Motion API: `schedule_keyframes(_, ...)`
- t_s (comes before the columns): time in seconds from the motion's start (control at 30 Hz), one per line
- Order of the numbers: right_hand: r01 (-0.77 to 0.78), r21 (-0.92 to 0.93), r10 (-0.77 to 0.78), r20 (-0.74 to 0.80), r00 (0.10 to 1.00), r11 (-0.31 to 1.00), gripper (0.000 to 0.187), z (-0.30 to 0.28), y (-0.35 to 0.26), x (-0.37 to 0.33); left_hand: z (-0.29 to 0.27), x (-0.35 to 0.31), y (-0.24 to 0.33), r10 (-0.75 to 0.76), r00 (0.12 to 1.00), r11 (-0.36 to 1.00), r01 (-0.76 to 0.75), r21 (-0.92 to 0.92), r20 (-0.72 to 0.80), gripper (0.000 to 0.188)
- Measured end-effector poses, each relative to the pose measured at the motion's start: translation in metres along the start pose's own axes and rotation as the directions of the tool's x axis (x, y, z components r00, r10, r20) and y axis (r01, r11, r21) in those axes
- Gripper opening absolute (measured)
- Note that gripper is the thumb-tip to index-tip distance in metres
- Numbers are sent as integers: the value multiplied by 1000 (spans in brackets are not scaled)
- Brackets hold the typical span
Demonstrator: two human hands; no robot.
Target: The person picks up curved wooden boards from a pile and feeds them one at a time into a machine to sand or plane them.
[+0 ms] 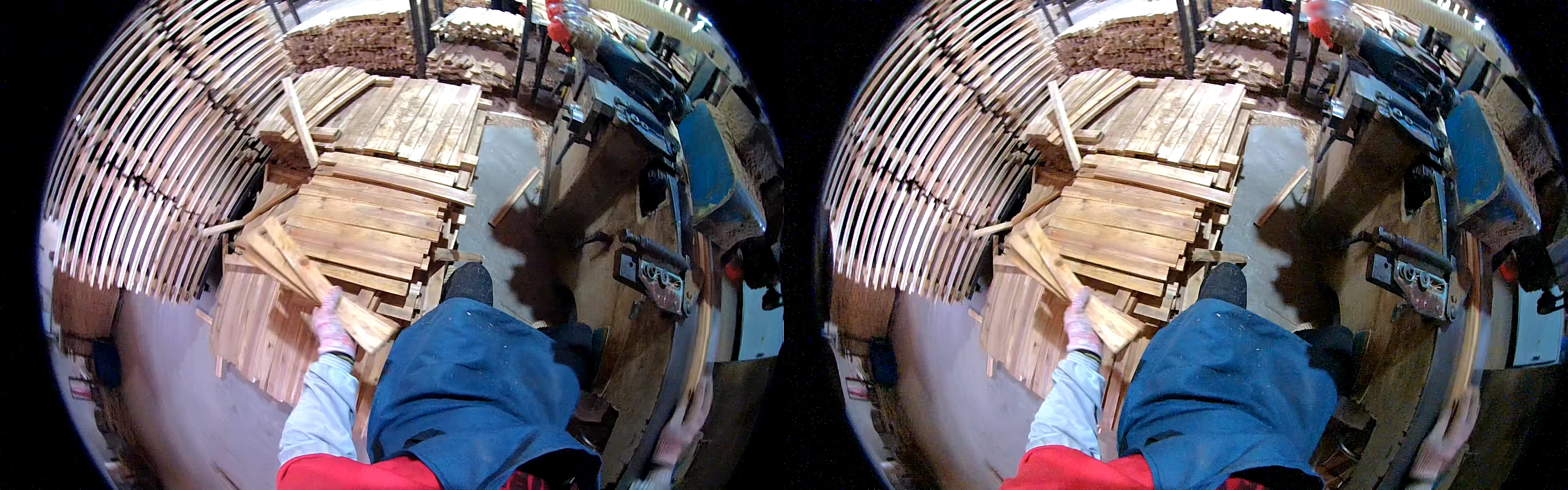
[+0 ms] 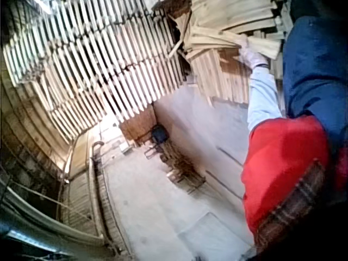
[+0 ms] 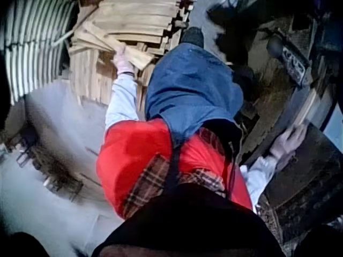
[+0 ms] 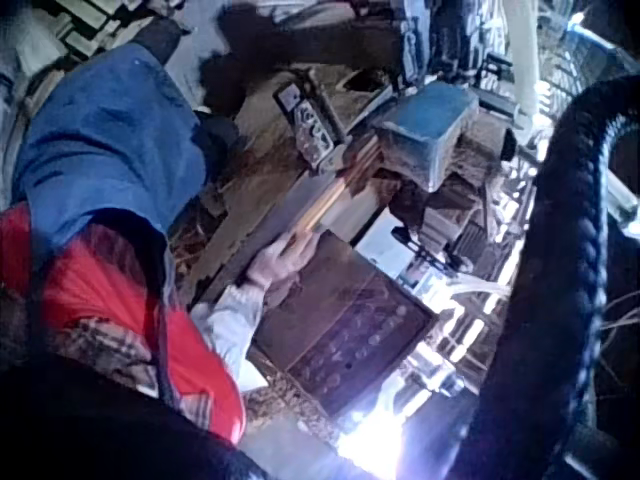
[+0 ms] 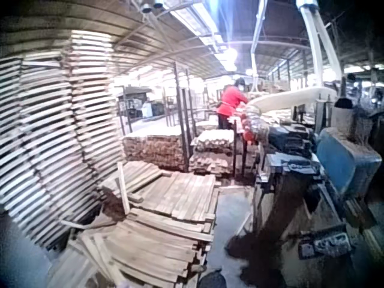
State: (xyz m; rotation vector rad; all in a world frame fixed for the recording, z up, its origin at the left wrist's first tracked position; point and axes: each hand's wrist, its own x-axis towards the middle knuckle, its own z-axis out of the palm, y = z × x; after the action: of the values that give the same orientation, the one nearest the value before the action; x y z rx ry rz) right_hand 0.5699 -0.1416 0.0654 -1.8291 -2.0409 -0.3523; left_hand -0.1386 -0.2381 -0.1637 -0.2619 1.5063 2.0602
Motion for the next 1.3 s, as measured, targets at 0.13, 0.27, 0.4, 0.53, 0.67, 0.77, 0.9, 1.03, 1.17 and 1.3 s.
schedule_keyframes(0.13,23,-74,-30,-91,995,997,57,30,-6,47,108,-138,14,176,956,935,-237,264,235,49)
schedule_keyframes(0.27,83,523,-232,226,946,848,89,0,-181,44,177,-239,-10,93,791,956,-241,169,605,60)
schedule_keyframes(0.4,343,407,-434,154,888,846,98,-24,-231,27,219,-353,-42,-6,498,994,-88,58,867,70)
schedule_keyframes(0.53,-168,631,45,206,978,757,82,-70,-224,5,221,-426,-65,-132,198,991,9,133,971,82)
schedule_keyframes(0.67,-296,393,261,142,955,870,81,-101,-201,-55,190,-475,-69,-443,44,886,172,430,895,74)
schedule_keyframes(0.77,-407,254,360,214,908,877,85,-117,-198,-78,183,-493,-83,-569,28,821,66,566,822,63)
schedule_keyframes(0.9,-551,-6,528,294,797,835,92,-111,-177,-90,186,-505,-95,-654,-21,750,-152,644,756,49)
schedule_keyframes(1.03,-685,-58,656,357,665,726,94,-118,-158,-97,200,-486,-102,-757,-328,652,-330,682,565,56)
schedule_keyframes(1.17,-795,-71,730,451,513,602,94,-139,-143,-96,239,-472,-108,-766,-533,640,-580,504,359,54)
schedule_keyframes(1.3,-713,-309,774,331,540,630,94,-154,-120,-137,254,-468,-129,-592,-535,804,-445,394,603,43)
